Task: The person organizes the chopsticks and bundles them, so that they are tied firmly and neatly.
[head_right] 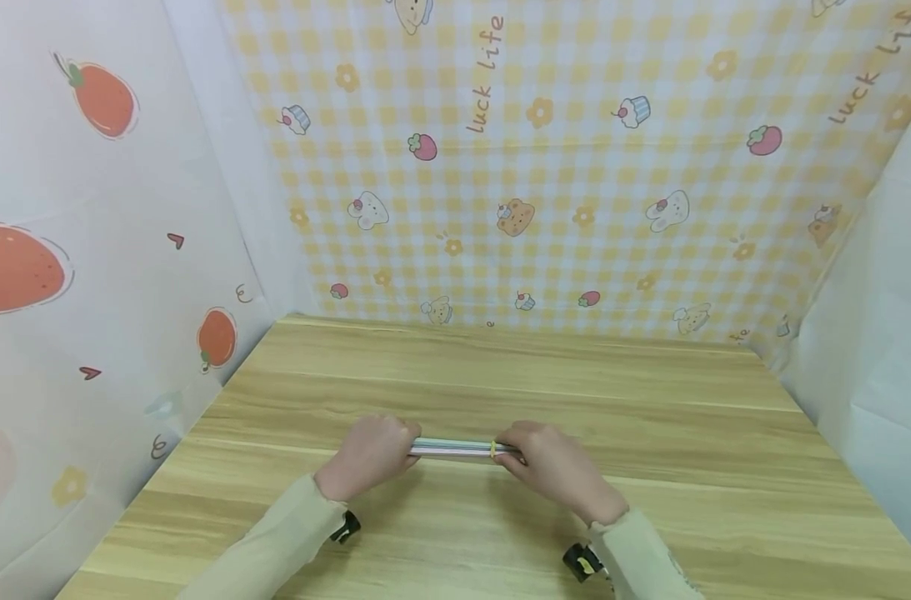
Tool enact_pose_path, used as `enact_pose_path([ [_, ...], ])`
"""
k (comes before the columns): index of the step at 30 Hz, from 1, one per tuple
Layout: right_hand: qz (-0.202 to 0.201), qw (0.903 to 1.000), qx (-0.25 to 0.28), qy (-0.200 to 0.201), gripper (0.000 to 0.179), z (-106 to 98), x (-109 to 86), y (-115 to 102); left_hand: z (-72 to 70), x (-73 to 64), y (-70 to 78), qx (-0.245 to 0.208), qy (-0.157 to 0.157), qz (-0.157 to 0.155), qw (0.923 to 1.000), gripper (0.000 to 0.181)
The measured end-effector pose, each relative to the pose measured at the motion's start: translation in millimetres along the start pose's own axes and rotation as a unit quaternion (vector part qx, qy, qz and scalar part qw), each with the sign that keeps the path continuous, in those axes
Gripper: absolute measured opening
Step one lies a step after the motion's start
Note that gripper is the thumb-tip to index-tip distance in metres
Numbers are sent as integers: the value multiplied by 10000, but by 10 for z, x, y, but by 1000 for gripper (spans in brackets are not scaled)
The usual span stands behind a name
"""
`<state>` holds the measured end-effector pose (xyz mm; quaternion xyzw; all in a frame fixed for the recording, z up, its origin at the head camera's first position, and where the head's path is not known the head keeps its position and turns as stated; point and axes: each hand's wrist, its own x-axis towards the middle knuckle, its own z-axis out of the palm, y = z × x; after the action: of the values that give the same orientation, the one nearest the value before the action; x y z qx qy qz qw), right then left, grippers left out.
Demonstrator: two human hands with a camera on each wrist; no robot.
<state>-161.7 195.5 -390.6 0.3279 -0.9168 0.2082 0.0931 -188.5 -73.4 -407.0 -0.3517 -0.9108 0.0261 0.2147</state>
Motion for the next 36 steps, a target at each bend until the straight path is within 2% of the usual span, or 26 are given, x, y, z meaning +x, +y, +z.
enact_pose_path([
  [6,-276,9994,-129,154,21,55,32,-5,-23,-4,-6,50,-59,-16,10000,27],
  [14,-169,9993,-72,320,28,70,32,-37,-51,7,3,-53,-81,-38,9999,24],
  [18,-232,9975,-360,555,33,94,41,-53,-42,16,12,25,35,-25,10000,25],
  [21,-493,9914,-897,819,38,132,56,-49,-23,24,22,149,136,-8,9998,27],
  [25,-884,9763,-1584,1181,45,183,71,-35,-12,26,38,245,219,18,9995,28],
  [28,-1000,9712,-1733,1294,47,203,75,-27,-23,25,46,230,228,39,9995,26],
  [31,-983,9725,-1694,1262,49,204,73,-18,-39,22,45,153,173,33,9997,25],
  [36,-766,9823,-1421,950,47,163,63,-8,-47,14,34,50,135,31,9999,25],
])
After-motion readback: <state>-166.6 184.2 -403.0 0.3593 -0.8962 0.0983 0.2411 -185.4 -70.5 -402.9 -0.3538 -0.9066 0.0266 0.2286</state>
